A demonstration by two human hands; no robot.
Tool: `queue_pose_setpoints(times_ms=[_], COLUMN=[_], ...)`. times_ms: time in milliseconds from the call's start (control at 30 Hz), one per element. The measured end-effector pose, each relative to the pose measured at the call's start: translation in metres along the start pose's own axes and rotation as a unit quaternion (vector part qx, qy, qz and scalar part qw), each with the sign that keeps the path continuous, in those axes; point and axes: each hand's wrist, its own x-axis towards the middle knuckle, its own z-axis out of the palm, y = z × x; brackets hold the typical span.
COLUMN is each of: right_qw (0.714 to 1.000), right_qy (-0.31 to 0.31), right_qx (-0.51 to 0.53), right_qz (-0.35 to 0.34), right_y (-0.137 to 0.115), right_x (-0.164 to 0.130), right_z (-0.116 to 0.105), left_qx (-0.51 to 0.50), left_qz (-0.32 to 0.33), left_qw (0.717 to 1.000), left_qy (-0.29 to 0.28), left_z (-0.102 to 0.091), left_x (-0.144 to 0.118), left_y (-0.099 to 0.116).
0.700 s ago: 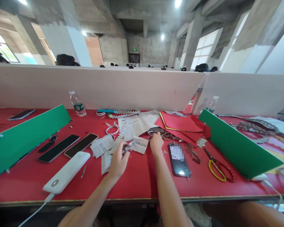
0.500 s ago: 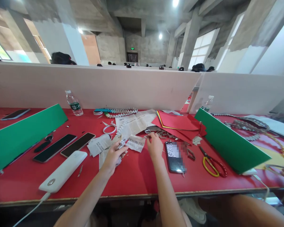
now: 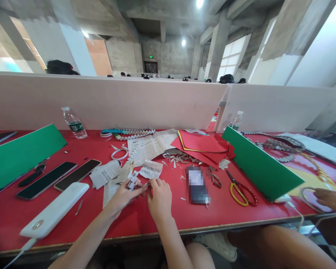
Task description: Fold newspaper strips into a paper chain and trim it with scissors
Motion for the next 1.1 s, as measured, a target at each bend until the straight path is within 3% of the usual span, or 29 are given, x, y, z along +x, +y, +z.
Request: queue_pose_setpoints(times_ms=[133, 367, 633, 933, 1100], right_qw=[0.997, 0.976, 0.886, 0.838, 0.84], right_qy=[-0.012, -0.045, -0.147, -0.15, -0.152], right_qx=[0.073, 0.214, 0.429, 0.51, 0.499], right_qz=[-0.022, 0.014, 0.097, 0.125, 0.15], right_y=[0.001, 0.007, 0.02, 0.022, 0.022], right_x=[0.002, 0.008, 0.01, 0.011, 0.011], right_z=[-0.008, -0.01, -0.008, -0.002, -0.002], left_qx=[0.018, 0.066, 0.033, 0.136, 0.19], left_qz=[0.039, 0.068, 0.047, 0.109, 0.124], left_qw=[0.999, 0.996, 0.998, 0.985, 0.974], left_qy=[-0.005, -0.003, 0.024, 0.003, 0.003], left_z=[0.0, 0.002, 0.001, 0.003, 0.005], left_x=[0.004, 0.006, 0.008, 0.002, -0.002], left_y=[-0.007, -0.012, -0.018, -0.015, -0.011])
